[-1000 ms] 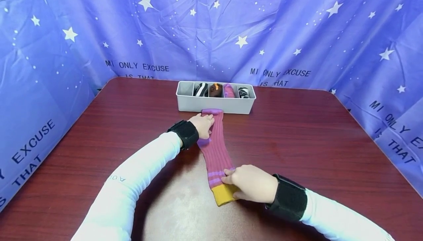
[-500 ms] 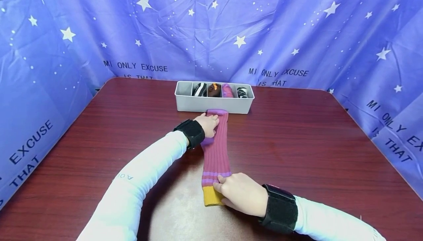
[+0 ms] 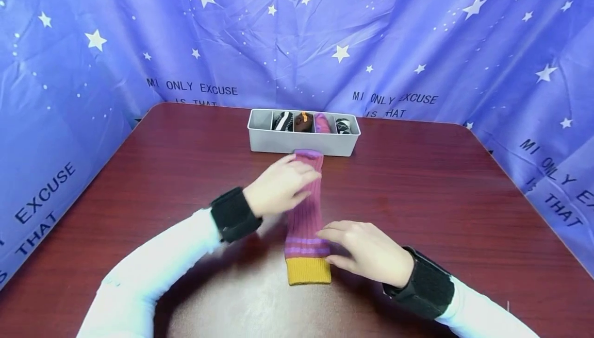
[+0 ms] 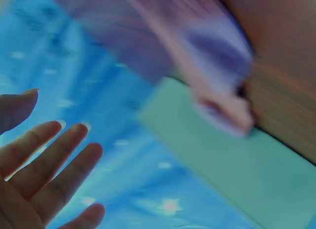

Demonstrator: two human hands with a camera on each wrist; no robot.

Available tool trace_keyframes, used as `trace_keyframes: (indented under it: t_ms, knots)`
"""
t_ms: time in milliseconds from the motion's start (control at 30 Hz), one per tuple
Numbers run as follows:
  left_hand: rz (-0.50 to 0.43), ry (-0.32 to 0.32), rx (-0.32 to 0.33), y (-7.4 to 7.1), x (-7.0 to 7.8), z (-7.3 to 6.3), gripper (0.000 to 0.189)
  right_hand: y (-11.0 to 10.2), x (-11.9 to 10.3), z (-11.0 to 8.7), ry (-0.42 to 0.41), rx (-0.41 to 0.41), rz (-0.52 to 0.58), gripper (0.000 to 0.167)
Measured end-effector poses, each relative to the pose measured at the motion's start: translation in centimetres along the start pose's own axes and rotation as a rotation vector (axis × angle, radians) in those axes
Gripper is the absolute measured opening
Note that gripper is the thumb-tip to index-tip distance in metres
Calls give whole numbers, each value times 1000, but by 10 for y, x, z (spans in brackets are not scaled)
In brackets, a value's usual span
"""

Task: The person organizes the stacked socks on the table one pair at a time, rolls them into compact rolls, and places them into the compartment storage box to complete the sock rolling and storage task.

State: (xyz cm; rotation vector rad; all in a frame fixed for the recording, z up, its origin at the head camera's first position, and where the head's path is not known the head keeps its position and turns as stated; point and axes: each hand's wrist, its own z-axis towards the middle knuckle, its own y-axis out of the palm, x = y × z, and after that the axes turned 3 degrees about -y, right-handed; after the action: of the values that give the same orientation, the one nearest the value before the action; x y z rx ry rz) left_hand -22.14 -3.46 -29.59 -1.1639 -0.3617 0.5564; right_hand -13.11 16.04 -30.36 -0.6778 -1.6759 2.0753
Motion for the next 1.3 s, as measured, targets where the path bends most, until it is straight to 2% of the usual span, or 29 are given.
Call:
trace_keyframes:
  t_ms: [67, 100, 200, 300, 433, 533, 700, 933, 1100, 1300]
  knots:
    - [-20, 74, 38, -5, 14, -17, 26, 0, 2, -3, 9, 15, 28, 29]
    - [-29, 101, 22, -5, 20, -25, 23, 1, 3, -5, 14, 16, 43, 27]
    - [-67, 164, -87, -2, 34, -46, 19, 5, 4, -6, 11, 4, 99, 25]
    - [-85, 180, -237, 3, 41, -57, 24, 9, 5, -6, -23, -27, 113, 26]
    - [-83, 189, -312, 9, 43, -61, 19, 14, 3, -7, -56, -87, 86, 25]
    - [-74, 191, -329, 10, 43, -60, 13, 17, 3, -8, -34, -121, 80, 25]
    - [-28, 177, -365, 7, 41, -60, 14, 18, 5, -5, -7, -140, 88, 26]
    - [-20, 154, -359, 6, 40, -65, 16, 21, 4, 0, -17, -167, 63, 30]
    - [1, 117, -380, 8, 45, -68, 27, 25, 3, 2, -27, -148, 28, 30]
    - [30, 97, -341, 13, 53, -73, 41, 29, 1, 3, -65, -78, 19, 16]
